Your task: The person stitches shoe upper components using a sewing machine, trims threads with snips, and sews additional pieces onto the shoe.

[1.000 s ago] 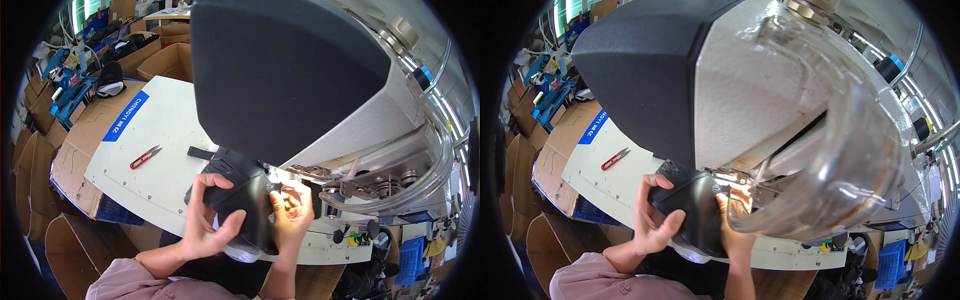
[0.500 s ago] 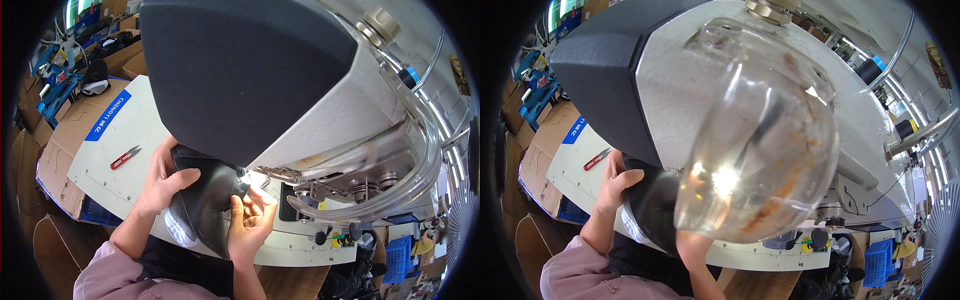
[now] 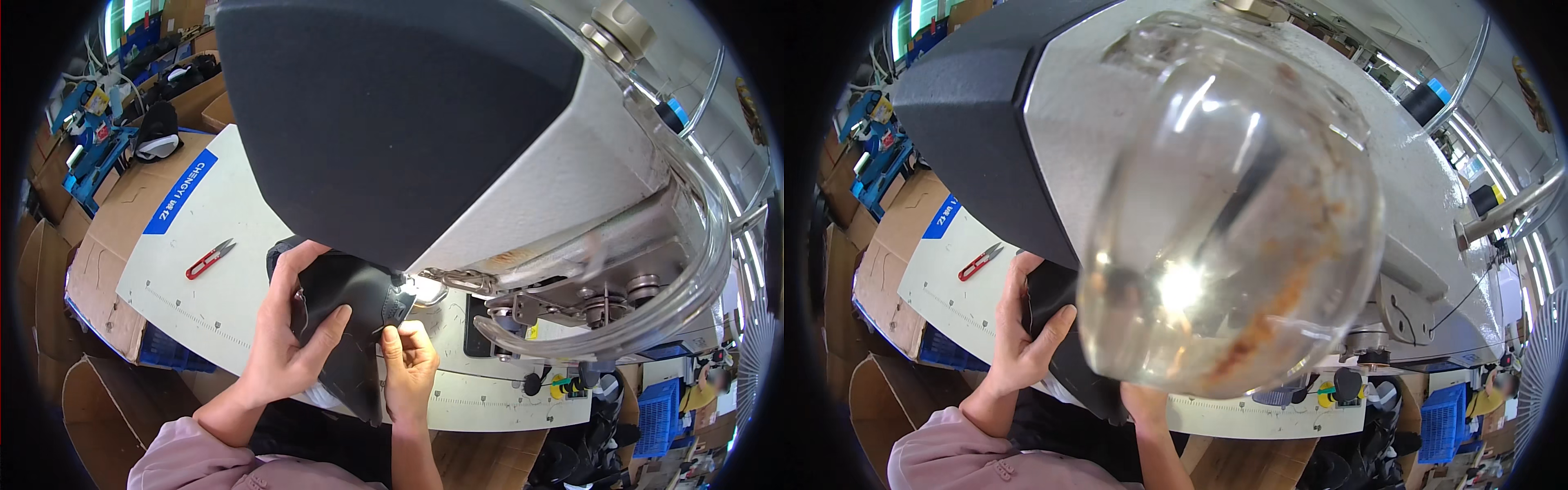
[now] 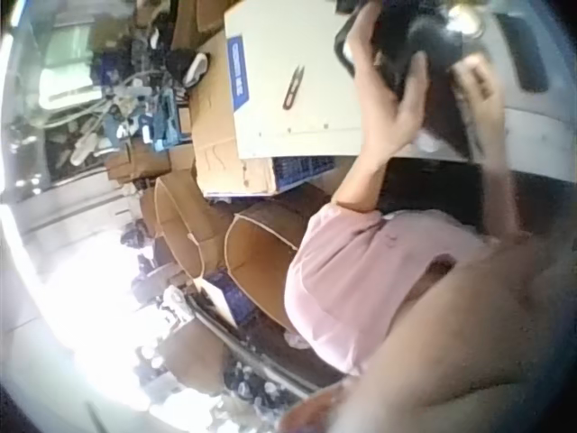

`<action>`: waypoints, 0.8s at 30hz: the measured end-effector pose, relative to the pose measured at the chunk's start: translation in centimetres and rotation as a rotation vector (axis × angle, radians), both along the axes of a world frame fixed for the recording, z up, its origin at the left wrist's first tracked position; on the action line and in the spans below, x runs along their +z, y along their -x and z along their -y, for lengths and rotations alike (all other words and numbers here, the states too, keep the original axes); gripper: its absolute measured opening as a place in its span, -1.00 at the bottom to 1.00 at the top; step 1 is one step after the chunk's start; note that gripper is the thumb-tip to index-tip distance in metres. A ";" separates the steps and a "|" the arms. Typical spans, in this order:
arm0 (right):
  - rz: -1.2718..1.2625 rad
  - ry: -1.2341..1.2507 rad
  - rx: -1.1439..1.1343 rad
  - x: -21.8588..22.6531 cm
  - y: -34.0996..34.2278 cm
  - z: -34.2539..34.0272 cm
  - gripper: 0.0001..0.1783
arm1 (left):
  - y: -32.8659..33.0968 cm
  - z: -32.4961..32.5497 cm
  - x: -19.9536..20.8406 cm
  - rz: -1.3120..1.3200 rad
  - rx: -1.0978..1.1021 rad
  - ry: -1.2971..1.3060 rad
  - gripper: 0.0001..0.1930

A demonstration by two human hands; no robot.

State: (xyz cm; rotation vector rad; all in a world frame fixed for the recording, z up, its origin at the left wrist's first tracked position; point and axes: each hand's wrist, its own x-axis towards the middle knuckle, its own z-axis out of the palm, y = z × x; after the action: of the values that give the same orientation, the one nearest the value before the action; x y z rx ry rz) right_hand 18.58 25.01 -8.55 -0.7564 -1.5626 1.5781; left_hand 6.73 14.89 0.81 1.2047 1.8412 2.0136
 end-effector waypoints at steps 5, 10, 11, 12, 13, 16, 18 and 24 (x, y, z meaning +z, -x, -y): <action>-0.037 0.029 -0.032 1.2 0.7 0.9 -0.88 | 2.1 -0.4 0.2 -0.153 -0.022 0.037 -0.47; 0.003 0.016 -0.022 1.2 1.2 1.2 -0.86 | 4.9 -0.2 -0.3 -0.108 -0.072 0.132 -0.50; 0.009 -0.007 -0.007 1.2 1.3 1.2 -0.85 | 5.1 -0.1 -0.1 -0.109 -0.096 0.148 -0.53; 0.016 -0.031 0.007 1.3 1.4 1.2 -0.85 | 5.3 -0.1 0.1 -0.110 -0.121 0.164 -0.57; 0.017 -0.028 0.006 1.5 1.6 1.2 -0.85 | 5.5 -0.3 0.4 -0.109 -0.122 0.167 -0.57; 0.047 -0.008 0.005 2.0 2.0 1.5 -0.85 | 6.1 -0.7 1.3 -0.047 -0.180 0.105 -0.63; -0.014 -0.092 0.013 1.6 2.5 1.2 -0.85 | 7.2 -1.0 1.5 -0.153 -0.261 0.157 -0.68; -0.011 -0.087 0.024 1.8 2.9 1.0 -0.85 | 8.7 -1.6 1.6 -0.330 -0.292 0.128 -0.71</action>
State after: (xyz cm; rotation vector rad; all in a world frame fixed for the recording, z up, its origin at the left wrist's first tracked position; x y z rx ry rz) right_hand 15.64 24.03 -6.78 -0.6832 -1.6267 1.5185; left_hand -1.94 16.48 2.38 1.7340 1.7636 1.5935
